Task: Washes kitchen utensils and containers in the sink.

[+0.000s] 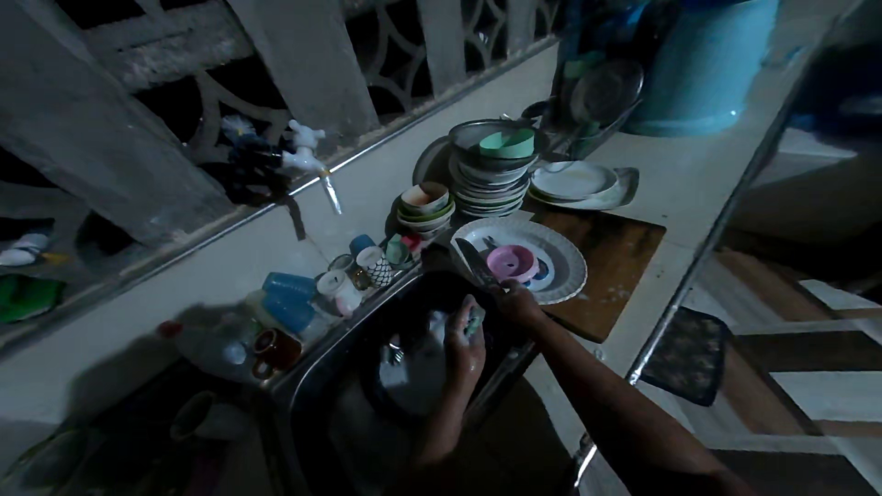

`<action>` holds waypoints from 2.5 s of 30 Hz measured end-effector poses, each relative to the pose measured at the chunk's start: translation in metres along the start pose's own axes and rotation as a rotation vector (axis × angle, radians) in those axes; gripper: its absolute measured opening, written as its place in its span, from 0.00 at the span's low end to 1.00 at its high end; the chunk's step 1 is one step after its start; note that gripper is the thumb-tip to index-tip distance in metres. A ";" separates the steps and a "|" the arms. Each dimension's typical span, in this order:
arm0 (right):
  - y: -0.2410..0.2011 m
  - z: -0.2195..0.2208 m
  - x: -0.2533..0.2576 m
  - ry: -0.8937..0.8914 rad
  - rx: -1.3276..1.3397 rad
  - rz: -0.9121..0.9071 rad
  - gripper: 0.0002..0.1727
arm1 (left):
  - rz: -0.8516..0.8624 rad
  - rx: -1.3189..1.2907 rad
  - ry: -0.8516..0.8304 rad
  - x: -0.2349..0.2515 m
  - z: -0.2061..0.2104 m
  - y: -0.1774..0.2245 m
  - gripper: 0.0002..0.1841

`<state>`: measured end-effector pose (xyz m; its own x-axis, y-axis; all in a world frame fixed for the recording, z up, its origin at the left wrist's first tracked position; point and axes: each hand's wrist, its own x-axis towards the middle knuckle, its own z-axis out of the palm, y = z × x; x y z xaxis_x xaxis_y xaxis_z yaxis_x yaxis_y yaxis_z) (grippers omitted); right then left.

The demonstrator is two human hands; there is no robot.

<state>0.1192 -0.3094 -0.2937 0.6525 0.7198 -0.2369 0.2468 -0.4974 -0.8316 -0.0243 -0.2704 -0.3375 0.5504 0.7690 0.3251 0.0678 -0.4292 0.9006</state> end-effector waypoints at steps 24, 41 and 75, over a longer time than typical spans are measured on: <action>0.002 0.134 0.083 -0.448 -0.952 -0.539 0.40 | -0.707 0.749 -0.812 -0.024 -0.099 -0.070 0.27; -0.065 0.070 0.017 -0.329 -0.837 -0.183 0.27 | -0.683 0.758 -0.617 -0.027 -0.095 -0.063 0.34; -0.001 0.053 -0.045 -0.786 0.262 -0.179 0.12 | -0.031 0.621 -0.369 0.063 -0.091 0.035 0.20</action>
<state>0.0512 -0.3155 -0.3087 -0.0922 0.9526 -0.2899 0.0621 -0.2851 -0.9565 -0.0632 -0.1941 -0.2590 0.7782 0.6224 0.0845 0.4880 -0.6838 0.5424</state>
